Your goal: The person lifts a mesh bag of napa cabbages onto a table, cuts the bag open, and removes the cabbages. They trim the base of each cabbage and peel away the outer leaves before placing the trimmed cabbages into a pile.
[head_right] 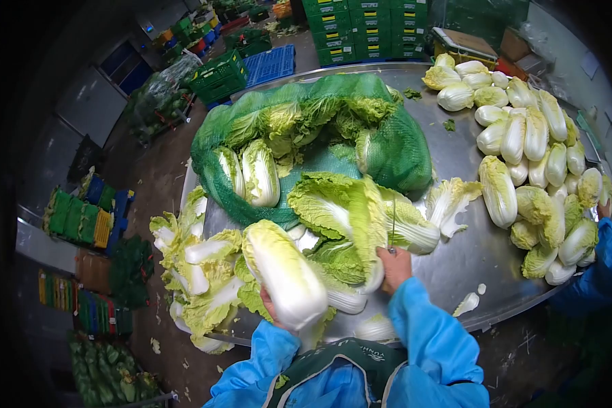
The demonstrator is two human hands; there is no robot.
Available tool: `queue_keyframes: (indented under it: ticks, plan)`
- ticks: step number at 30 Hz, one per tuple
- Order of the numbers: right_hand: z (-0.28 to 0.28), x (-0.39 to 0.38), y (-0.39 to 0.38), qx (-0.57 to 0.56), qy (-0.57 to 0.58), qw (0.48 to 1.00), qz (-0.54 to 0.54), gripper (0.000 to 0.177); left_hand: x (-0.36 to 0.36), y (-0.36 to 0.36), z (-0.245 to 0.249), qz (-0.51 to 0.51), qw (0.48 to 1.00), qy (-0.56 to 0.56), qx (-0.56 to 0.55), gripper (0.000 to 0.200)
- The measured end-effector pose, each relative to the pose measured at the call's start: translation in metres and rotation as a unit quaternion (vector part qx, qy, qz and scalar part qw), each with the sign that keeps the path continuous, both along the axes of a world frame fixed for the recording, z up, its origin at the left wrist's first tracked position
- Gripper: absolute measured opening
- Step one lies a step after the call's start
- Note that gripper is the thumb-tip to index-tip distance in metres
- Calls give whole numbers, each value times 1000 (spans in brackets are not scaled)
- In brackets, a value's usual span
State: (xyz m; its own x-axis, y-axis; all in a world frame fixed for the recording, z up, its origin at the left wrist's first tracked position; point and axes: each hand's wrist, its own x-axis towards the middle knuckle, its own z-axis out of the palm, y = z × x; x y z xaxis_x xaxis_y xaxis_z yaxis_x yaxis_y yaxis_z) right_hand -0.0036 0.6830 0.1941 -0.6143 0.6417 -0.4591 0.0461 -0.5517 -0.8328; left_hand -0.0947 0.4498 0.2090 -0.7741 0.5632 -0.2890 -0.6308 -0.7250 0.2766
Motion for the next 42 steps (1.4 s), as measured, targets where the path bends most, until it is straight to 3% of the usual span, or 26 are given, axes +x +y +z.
queue_keyframes:
  ticks: [1, 2, 3, 5, 6, 7, 8, 10, 11, 13, 14, 16, 17, 21, 23, 25, 27, 33, 34, 35, 36, 37, 38, 39, 40, 42]
  plan:
    - [-14, 12, 19, 224, -98, 967, 78, 40, -6, -4, -8, 1, 1000, 0, 0, 73]
    - [-15, 15, 26, 433, -186, 868, 154, 42, -16, -10, -19, -11, 999, -25, 28, 73]
    - [-18, 15, 25, 434, -183, 868, 158, 42, -21, -15, -28, -22, 997, -48, 55, 72]
    - [-3, 14, 24, 514, -95, 851, 43, 45, -22, -5, -10, -1, 998, -54, 16, 77]
    - [87, 10, 3, 272, -192, 924, 188, 46, -17, 3, 12, -28, 996, -13, 79, 77]
    - [88, 10, -7, 114, -71, 958, 252, 46, -16, 9, 24, -59, 988, 28, 143, 76]
    - [94, 9, -17, -48, 53, 950, 303, 47, -19, 12, 26, -66, 987, 28, 143, 76]
    - [100, 3, -48, -141, 58, 921, 357, 47, -26, 13, 29, -146, 967, 194, 78, 82]
    - [106, 0, -51, -82, 37, 924, 371, 45, -31, 8, 26, -148, 966, 196, 82, 82]
    - [109, 0, -47, -44, 38, 938, 341, 49, -46, -6, 16, -148, 959, 146, -194, 96]
    - [108, -2, -49, -43, 41, 938, 342, 49, -32, 5, 59, -121, 945, 218, -212, 92]
    - [102, -3, -60, 178, 45, 945, 272, 57, -29, 4, 31, -147, 939, 203, -234, 91]
    - [99, -1, -63, 175, 43, 944, 277, 57, -24, 1, 19, -170, 934, 187, -251, 91]
    - [96, -14, -56, 240, -19, 943, 230, 63, -16, 14, 22, -198, 935, 227, -185, 88]
    - [97, -23, -55, 216, 44, 959, 179, 60, -11, 19, 22, -201, 934, 237, -175, 85]
    - [97, -26, -56, 214, 63, 960, 167, 55, -7, 25, 22, -190, 959, 168, -123, 82]
    - [93, -29, -55, 362, -12, 920, 153, 43, -5, 27, 14, -187, 961, 162, -127, 82]
    - [90, -35, -50, 466, -39, 881, 72, 28, 4, 24, -7, -173, 973, 123, -90, 80]
    - [79, -35, -44, 466, -41, 881, 72, 28, 5, 24, -10, -163, 974, 135, -84, 79]
    - [61, -35, -31, 370, -34, 928, 39, 28, 4, 25, -5, -164, 974, 135, -82, 79]
    - [44, -32, -18, 270, -27, 963, 3, 29, 2, 26, 4, -124, 985, 89, -81, 79]
    - [28, -24, -3, 271, -28, 962, 2, 29, 0, 26, 10, -85, 992, 42, -81, 79]
    - [12, -13, 13, 298, -118, 947, 36, 32, -7, 23, -20, -65, 997, 41, -9, 80]
    - [5, -6, 21, 321, -207, 921, 70, 35, -9, 22, -6, -67, 997, 42, -7, 80]
    - [10, -2, 17, 324, -207, 921, 67, 35, -13, 21, 20, -115, 992, 28, 50, 74]
    - [27, 18, 8, 454, -138, 880, -10, 45, -26, 19, 38, -166, 979, 8, 120, 65]
